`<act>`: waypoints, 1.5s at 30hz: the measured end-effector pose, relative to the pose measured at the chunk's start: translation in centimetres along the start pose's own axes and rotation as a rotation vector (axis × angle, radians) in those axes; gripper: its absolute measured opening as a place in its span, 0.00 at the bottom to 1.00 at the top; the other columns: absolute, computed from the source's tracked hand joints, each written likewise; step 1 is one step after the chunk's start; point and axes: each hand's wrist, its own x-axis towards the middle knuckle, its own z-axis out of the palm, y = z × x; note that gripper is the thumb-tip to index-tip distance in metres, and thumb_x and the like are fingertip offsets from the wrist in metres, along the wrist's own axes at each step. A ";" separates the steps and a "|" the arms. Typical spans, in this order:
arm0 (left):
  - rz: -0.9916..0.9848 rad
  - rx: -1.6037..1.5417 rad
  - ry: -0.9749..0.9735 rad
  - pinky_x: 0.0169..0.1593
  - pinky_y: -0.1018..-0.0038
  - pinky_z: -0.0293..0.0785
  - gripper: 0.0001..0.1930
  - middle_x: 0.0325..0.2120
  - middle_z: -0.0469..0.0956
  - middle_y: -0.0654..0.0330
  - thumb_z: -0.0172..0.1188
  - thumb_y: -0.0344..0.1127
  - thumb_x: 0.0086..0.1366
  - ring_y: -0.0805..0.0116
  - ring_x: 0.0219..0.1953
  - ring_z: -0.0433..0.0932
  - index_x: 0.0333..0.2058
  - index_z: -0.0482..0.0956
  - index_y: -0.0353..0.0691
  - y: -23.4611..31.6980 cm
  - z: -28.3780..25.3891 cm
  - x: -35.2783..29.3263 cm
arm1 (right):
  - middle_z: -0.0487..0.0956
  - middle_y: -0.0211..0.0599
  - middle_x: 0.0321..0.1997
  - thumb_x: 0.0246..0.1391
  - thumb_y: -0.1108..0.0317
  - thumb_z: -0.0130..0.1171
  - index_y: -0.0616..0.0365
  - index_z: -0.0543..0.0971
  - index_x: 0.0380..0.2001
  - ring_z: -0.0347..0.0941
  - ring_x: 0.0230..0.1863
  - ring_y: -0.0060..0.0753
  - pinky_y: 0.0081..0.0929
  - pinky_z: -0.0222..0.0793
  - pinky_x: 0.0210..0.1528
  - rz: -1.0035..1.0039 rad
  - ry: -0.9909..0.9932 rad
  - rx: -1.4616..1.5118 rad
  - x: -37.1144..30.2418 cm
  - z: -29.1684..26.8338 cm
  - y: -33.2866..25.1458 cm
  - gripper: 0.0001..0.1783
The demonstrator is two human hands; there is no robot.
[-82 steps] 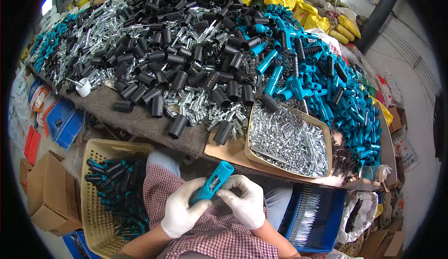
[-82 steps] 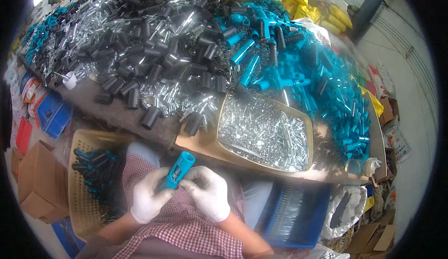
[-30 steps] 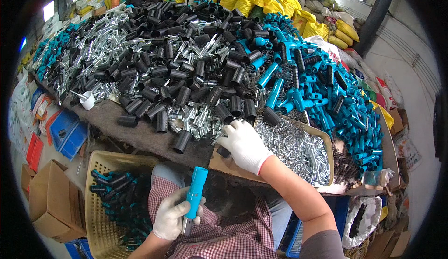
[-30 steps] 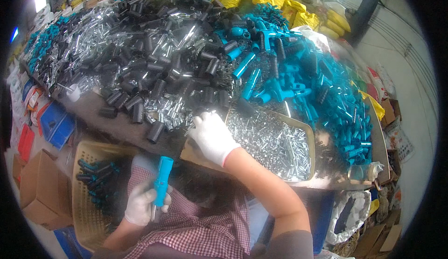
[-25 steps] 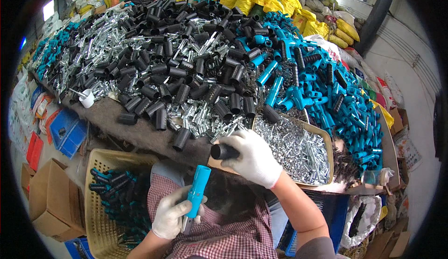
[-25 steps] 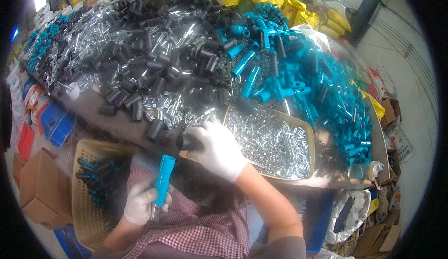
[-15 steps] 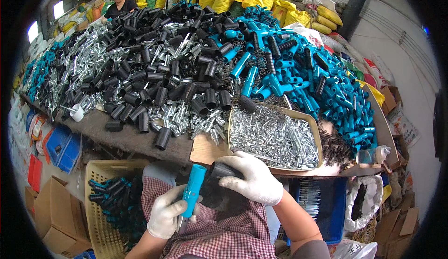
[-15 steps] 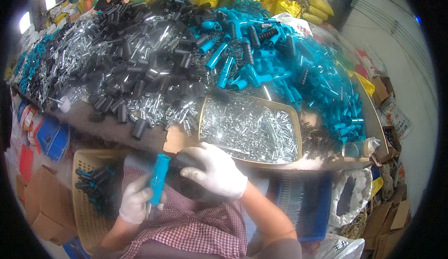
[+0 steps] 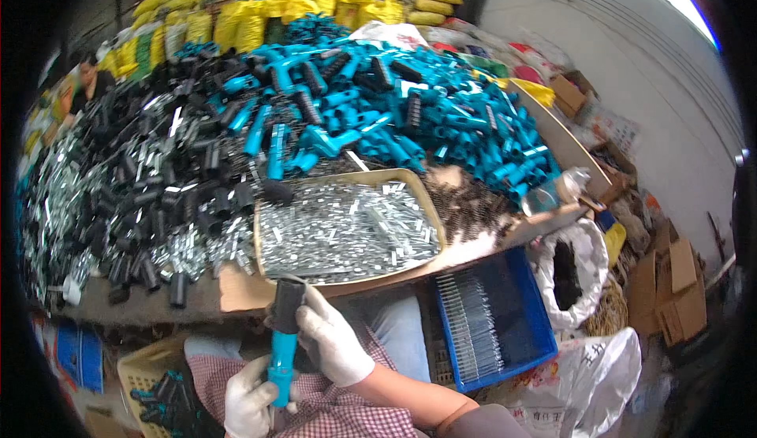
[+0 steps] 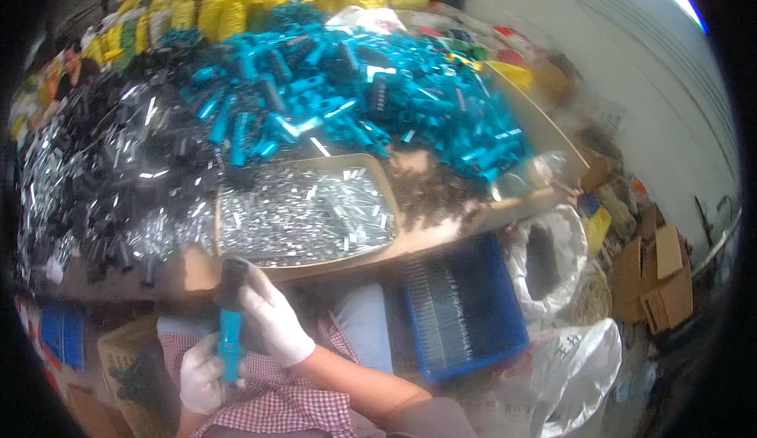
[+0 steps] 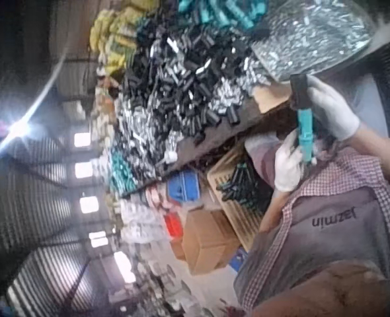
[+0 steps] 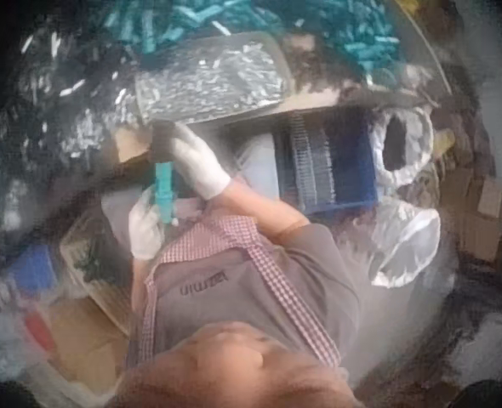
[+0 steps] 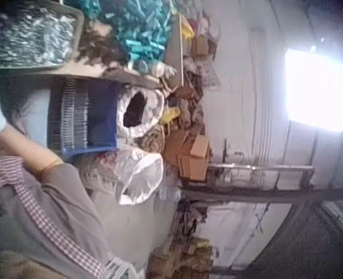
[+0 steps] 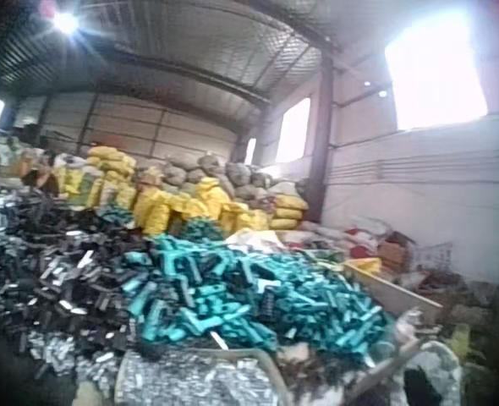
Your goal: The person handles and connects strap components, then assembles tool handles by inserting metal rods, springs, and fasteners into plastic casings by hand.
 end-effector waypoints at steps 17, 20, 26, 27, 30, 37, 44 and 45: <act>0.220 0.779 -0.107 0.42 0.72 0.76 0.34 0.35 0.81 0.56 0.69 0.50 0.55 0.67 0.36 0.80 0.52 0.73 0.28 -2.5 3.0 5.5 | 0.77 0.41 0.40 0.49 0.60 0.65 0.56 0.82 0.38 0.74 0.42 0.45 0.39 0.70 0.46 -0.419 -0.493 -1.424 -2.4 -6.7 -11.0 0.15; 0.221 0.954 -0.180 0.43 0.70 0.76 0.30 0.37 0.82 0.50 0.70 0.39 0.48 0.63 0.37 0.82 0.50 0.76 0.30 0.0 4.5 6.1 | 0.79 0.38 0.32 0.45 0.66 0.65 0.52 0.83 0.28 0.75 0.37 0.46 0.40 0.71 0.41 -0.587 0.008 -2.021 -0.4 -12.2 -18.6 0.05; 0.281 1.048 -0.250 0.47 0.69 0.76 0.29 0.41 0.82 0.48 0.71 0.33 0.46 0.59 0.42 0.83 0.50 0.77 0.34 1.0 5.1 7.2 | 0.80 0.46 0.30 0.48 0.46 0.63 0.55 0.85 0.26 0.78 0.36 0.49 0.41 0.74 0.42 -0.082 0.805 -2.426 3.4 -23.2 -24.8 0.21; 0.216 0.975 -0.255 0.49 0.69 0.76 0.29 0.42 0.82 0.48 0.71 0.33 0.47 0.60 0.43 0.82 0.51 0.77 0.35 1.2 5.3 7.1 | 0.82 0.50 0.33 0.48 0.43 0.62 0.58 0.85 0.28 0.80 0.39 0.51 0.42 0.75 0.44 0.005 0.836 -2.379 4.1 -23.2 -24.5 0.26; 0.206 1.088 -0.284 0.49 0.69 0.76 0.29 0.43 0.82 0.48 0.72 0.35 0.49 0.60 0.44 0.82 0.52 0.77 0.36 1.5 5.5 7.4 | 0.82 0.54 0.35 0.48 0.44 0.62 0.60 0.85 0.30 0.80 0.39 0.53 0.43 0.75 0.44 0.164 0.836 -2.285 5.1 -23.4 -25.4 0.26; 0.202 1.109 -0.293 0.49 0.68 0.76 0.32 0.43 0.81 0.49 0.70 0.43 0.53 0.57 0.46 0.82 0.55 0.74 0.38 3.3 4.6 8.4 | 0.82 0.53 0.33 0.48 0.55 0.60 0.60 0.82 0.31 0.80 0.38 0.54 0.44 0.75 0.43 -0.034 0.900 -2.185 5.7 -23.2 -25.2 0.17; 0.130 0.875 -0.202 0.32 0.75 0.75 0.35 0.23 0.78 0.58 0.67 0.40 0.56 0.76 0.24 0.76 0.61 0.68 0.36 4.1 4.4 8.7 | 0.81 0.51 0.37 0.56 0.64 0.53 0.55 0.79 0.34 0.78 0.40 0.54 0.45 0.72 0.43 -0.350 0.733 -2.069 7.5 -24.1 -24.2 0.09; 0.097 0.863 -0.154 0.31 0.75 0.75 0.34 0.22 0.78 0.59 0.65 0.39 0.56 0.76 0.23 0.76 0.61 0.68 0.36 4.1 4.7 8.5 | 0.81 0.51 0.38 0.57 0.65 0.52 0.55 0.80 0.37 0.78 0.40 0.52 0.44 0.72 0.44 -0.455 0.740 -1.930 7.6 -24.3 -24.4 0.10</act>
